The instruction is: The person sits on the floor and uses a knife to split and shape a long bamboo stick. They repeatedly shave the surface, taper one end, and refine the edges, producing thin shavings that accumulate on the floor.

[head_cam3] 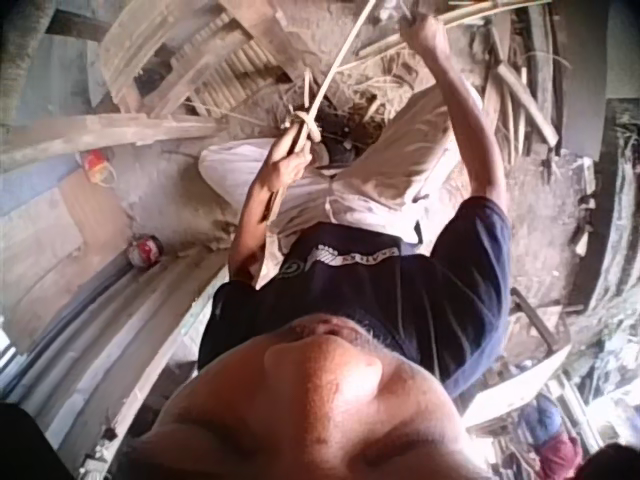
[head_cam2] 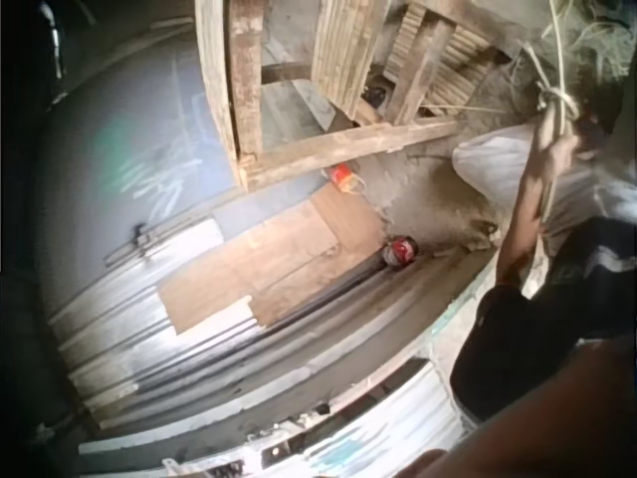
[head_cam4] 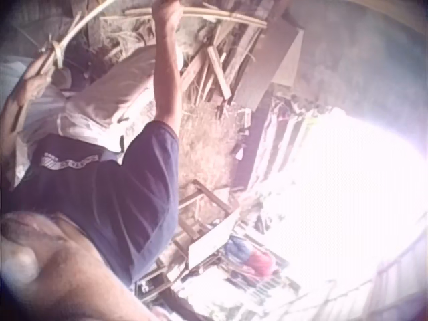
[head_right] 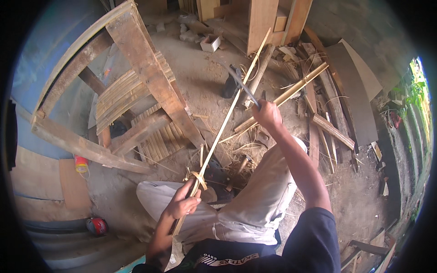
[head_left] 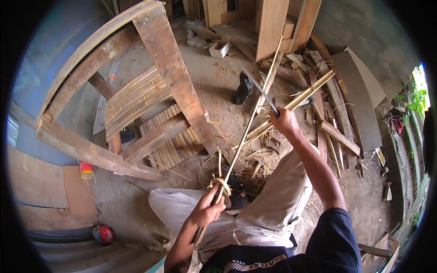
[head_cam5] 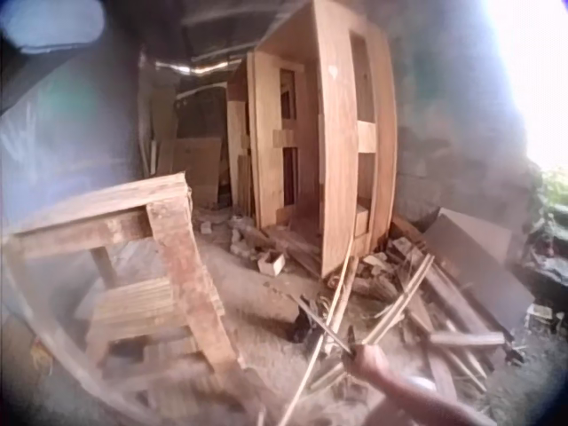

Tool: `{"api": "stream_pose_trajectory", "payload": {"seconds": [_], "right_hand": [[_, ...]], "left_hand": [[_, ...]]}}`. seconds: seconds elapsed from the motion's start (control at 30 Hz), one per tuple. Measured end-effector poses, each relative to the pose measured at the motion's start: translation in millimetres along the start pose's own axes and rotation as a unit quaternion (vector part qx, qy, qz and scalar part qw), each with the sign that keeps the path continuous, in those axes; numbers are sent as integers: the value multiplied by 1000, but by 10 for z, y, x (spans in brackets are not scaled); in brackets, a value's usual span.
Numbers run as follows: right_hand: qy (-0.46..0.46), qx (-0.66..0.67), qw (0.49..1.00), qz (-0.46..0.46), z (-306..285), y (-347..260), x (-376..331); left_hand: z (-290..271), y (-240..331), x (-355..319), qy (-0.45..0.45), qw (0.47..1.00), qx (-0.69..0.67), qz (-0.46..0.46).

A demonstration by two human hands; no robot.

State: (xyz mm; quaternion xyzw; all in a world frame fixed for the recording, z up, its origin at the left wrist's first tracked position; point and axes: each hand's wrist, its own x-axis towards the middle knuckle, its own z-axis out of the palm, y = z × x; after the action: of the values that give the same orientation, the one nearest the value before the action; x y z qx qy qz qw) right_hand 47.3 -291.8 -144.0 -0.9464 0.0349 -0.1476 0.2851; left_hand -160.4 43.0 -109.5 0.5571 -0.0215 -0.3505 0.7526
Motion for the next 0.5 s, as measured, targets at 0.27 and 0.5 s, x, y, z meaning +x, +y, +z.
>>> {"api": "stream_pose_trajectory", "payload": {"seconds": [0.27,0.5], "right_hand": [[30,-42,997,55,37,299,176],[120,-51,986,104,-28,479,326]], "left_hand": [[-53,-123,-251,-23,998,-45,-26],[-129,-168,-443,-57,994,-87,-17]]}}
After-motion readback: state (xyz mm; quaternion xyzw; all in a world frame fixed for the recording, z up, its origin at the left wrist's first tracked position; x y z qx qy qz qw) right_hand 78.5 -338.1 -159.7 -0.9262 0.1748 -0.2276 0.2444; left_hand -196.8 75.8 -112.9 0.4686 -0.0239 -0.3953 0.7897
